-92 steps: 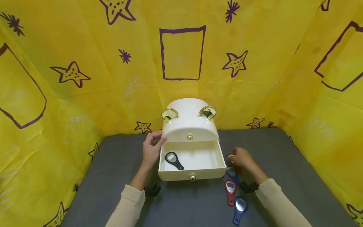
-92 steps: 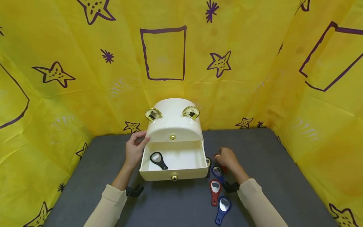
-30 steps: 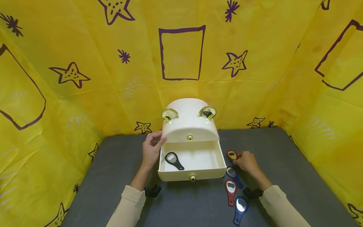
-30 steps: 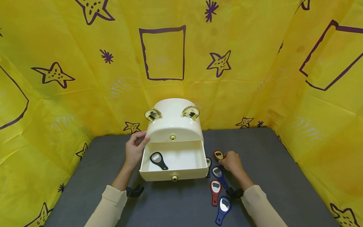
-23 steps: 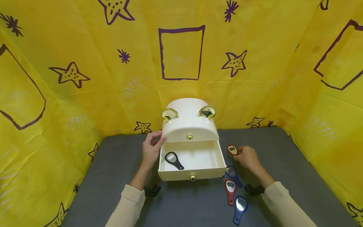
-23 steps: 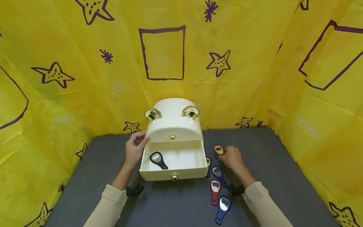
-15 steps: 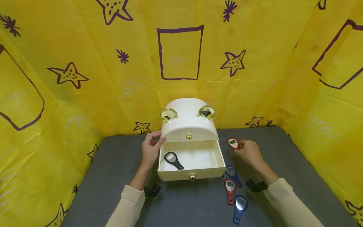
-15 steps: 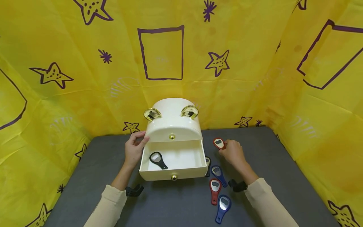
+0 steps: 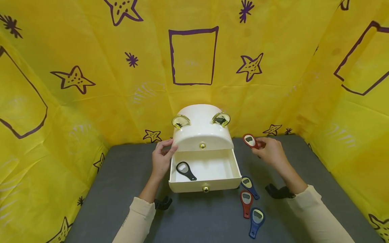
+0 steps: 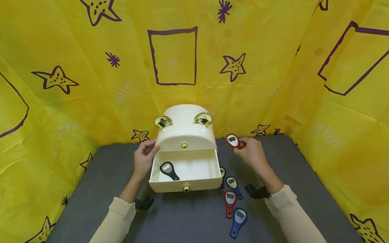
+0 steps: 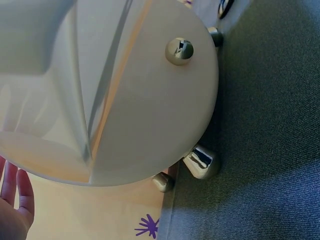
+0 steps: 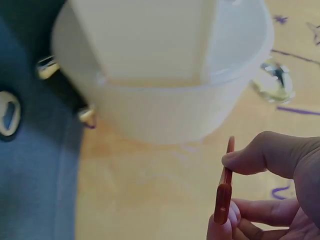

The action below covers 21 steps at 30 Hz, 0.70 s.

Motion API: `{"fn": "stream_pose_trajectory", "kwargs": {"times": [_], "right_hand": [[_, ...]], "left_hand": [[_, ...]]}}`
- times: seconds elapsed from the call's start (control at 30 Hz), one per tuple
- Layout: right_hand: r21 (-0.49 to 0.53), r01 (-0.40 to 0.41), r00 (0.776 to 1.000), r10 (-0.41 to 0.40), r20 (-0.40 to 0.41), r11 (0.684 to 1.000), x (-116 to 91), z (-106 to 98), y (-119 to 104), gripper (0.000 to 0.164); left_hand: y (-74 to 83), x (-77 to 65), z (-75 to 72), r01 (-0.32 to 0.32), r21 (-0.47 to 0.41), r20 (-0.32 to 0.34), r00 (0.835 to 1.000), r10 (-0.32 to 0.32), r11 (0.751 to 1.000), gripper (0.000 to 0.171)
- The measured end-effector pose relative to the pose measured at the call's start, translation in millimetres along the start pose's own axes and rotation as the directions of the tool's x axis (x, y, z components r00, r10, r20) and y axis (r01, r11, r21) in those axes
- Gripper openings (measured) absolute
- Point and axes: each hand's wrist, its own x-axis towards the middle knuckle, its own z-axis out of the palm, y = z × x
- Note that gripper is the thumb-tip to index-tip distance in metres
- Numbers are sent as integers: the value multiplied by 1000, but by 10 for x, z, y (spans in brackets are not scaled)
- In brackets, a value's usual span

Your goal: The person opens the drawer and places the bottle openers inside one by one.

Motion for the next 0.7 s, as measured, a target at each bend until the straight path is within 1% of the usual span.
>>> {"fn": "stream_pose_trajectory", "kwargs": {"times": [0.33, 0.6, 0.7], "right_hand": [[44, 52, 999, -51, -18, 998, 5, -159, -300, 34], [103, 45, 999, -44, -9, 994, -16, -218, -518, 39], [124, 62, 998, -61, -11, 990, -21, -228, -598, 39]], "left_hand": [[20, -11, -3, 5, -6, 0, 1000, -5, 1000, 25], [11, -15, -1, -2, -7, 2, 1000, 2, 1000, 26], [-2, -11, 3, -5, -2, -5, 1000, 5, 1000, 26]]}}
